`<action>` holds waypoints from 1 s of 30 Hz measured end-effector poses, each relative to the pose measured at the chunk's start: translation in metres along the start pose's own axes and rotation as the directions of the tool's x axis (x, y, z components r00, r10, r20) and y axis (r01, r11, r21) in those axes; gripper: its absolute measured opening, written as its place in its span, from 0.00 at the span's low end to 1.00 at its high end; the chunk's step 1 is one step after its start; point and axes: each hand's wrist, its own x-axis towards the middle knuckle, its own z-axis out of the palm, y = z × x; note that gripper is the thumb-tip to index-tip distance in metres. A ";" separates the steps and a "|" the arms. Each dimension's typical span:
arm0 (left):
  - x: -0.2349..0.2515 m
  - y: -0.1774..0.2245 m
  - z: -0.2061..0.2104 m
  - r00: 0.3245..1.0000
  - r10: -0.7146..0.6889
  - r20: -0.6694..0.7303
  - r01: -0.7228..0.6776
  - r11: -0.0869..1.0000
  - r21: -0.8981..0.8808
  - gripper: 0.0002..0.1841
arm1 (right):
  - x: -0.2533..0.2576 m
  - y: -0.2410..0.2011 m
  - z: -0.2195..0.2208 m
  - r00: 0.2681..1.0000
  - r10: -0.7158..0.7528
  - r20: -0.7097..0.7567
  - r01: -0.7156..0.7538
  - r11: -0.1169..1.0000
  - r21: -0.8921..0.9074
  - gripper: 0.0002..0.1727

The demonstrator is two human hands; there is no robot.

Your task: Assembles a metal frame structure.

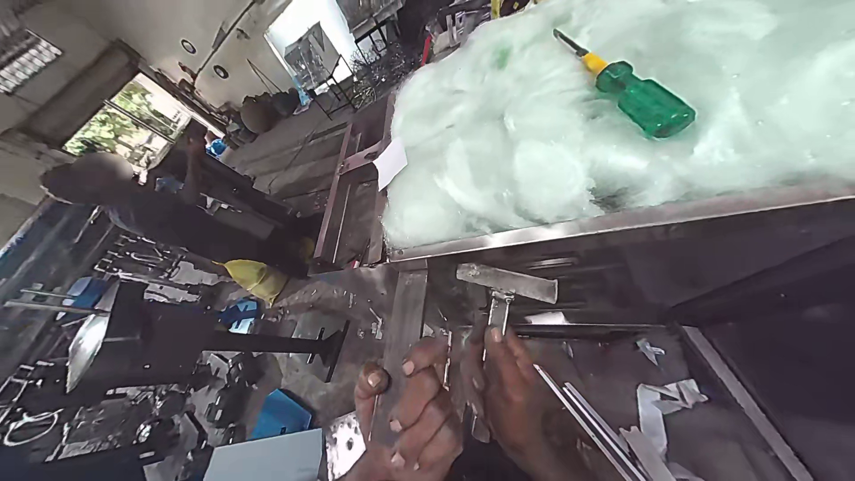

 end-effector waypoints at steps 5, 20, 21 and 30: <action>-0.002 0.001 -0.003 1.000 -0.009 -0.018 0.009 1.000 0.020 0.23 | 0.008 -0.001 0.008 0.997 0.047 0.053 -0.045 0.998 -0.035 0.20; 0.007 -0.009 0.003 0.998 0.048 -0.030 -0.048 0.998 0.031 0.19 | 0.020 -0.025 0.005 0.970 0.226 0.086 -0.208 0.960 -0.186 0.15; 0.007 -0.010 0.004 0.998 0.052 -0.036 -0.051 0.998 0.035 0.19 | 0.021 -0.028 0.001 0.964 0.249 0.097 -0.230 0.958 -0.174 0.15; 0.006 -0.011 0.008 0.997 0.045 -0.056 -0.042 0.997 0.070 0.21 | 0.009 -0.005 -0.006 0.989 0.014 -0.149 -0.002 0.997 0.083 0.24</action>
